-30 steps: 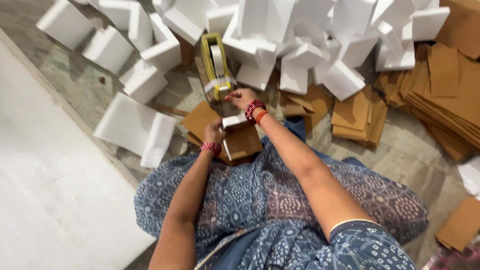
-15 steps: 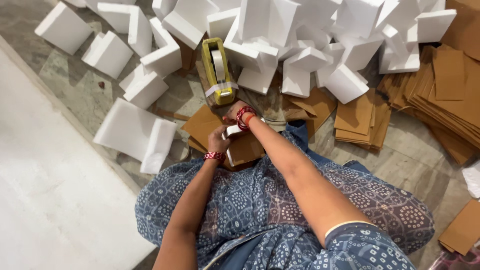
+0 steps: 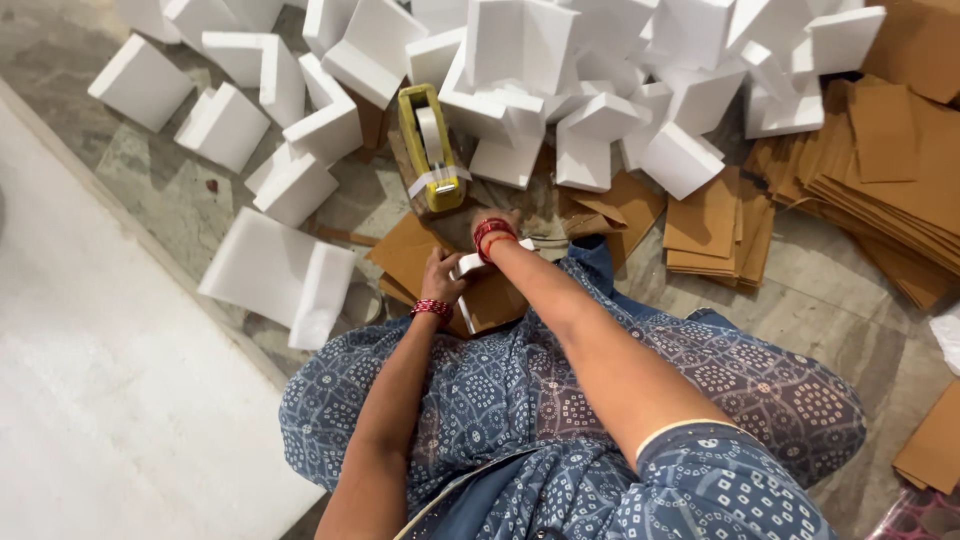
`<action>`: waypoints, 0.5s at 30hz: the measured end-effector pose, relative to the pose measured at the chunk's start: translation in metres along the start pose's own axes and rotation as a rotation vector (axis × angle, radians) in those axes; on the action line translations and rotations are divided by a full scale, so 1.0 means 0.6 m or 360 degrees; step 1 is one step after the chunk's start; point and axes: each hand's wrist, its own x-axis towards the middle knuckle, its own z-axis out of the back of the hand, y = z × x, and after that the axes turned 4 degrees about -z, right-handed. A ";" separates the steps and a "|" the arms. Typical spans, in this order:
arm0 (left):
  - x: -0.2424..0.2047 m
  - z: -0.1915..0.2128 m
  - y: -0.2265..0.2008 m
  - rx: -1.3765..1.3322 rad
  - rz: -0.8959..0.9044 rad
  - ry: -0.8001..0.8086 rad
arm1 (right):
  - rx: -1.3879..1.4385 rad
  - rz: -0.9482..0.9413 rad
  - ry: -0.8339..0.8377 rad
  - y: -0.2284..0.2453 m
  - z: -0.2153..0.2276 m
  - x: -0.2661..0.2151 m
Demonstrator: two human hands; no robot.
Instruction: The person sits on the floor and assembles small white boxes by inserting white foam inserts into brown cardboard sleeves. They repeatedly pick up a sleeve, insert the foam piece, and place the assembled unit aside.
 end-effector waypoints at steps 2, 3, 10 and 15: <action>0.006 -0.008 0.021 0.0033 0.0107 0.0032 | 0.0436 0.0231 -0.0349 -0.014 0.019 -0.034; 0.007 -0.009 0.032 0.0016 0.0068 0.0012 | 0.0765 0.0446 -0.0402 -0.018 0.025 -0.057; -0.004 -0.029 0.025 0.0128 -0.0037 -0.0174 | 0.0022 0.0657 -0.0323 -0.065 0.050 -0.218; -0.001 0.034 -0.023 -0.0378 0.0334 -0.0071 | 0.0522 0.0227 -0.0309 -0.108 0.061 -0.226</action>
